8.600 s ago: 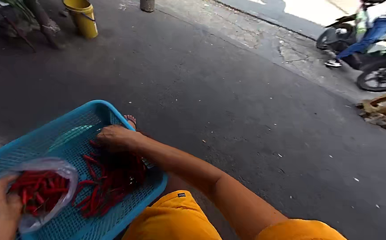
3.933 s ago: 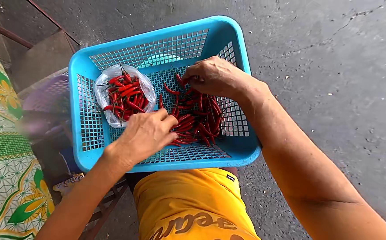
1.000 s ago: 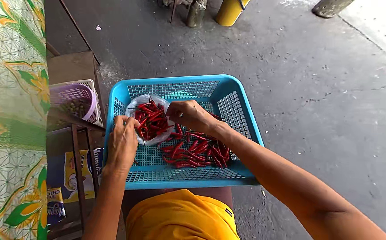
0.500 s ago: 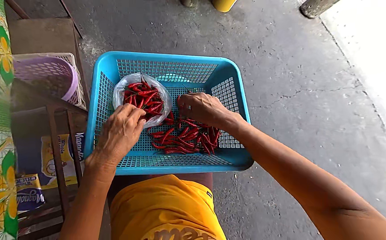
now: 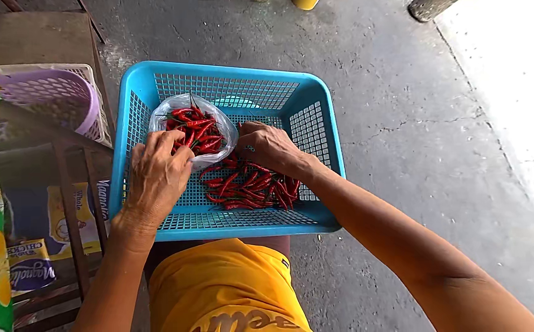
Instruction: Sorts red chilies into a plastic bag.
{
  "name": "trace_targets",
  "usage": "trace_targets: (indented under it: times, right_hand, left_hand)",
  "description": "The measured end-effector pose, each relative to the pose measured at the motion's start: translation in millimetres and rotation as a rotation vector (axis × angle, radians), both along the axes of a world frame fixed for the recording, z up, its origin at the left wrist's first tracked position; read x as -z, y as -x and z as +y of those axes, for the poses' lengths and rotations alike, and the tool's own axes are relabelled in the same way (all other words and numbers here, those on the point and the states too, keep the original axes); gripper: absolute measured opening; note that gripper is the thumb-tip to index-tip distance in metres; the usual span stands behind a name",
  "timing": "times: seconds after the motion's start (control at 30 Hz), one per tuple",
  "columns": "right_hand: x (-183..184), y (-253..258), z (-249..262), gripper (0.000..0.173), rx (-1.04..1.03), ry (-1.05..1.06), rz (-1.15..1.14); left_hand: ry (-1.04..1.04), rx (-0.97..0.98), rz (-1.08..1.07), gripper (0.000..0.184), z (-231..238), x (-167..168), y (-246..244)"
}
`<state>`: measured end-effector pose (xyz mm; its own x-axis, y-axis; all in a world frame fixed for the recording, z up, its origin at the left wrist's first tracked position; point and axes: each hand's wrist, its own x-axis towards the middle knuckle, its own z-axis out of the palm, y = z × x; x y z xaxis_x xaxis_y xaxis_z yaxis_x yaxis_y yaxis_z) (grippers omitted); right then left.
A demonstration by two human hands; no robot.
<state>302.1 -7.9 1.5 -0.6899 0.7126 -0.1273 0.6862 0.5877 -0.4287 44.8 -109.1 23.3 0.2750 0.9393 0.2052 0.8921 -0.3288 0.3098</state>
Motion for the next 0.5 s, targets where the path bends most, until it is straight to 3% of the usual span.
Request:
trace_targets:
  times: [0.17,0.37,0.5]
  right_hand:
    - [-1,-4,0,0.012,-0.029,-0.024,-0.083]
    - [-15,-25,20,0.033,0.209,-0.100,0.088]
    - [-20,-35,21,0.022,0.363,-0.075,-0.058]
  left_hand:
    - [-0.007,-0.029,-0.026,0.016,-2,-3,1]
    - [0.015,-0.009,-0.028,0.016,-2,0,1]
    - [0.022,-0.006,-0.021,0.016,-1,-1,1]
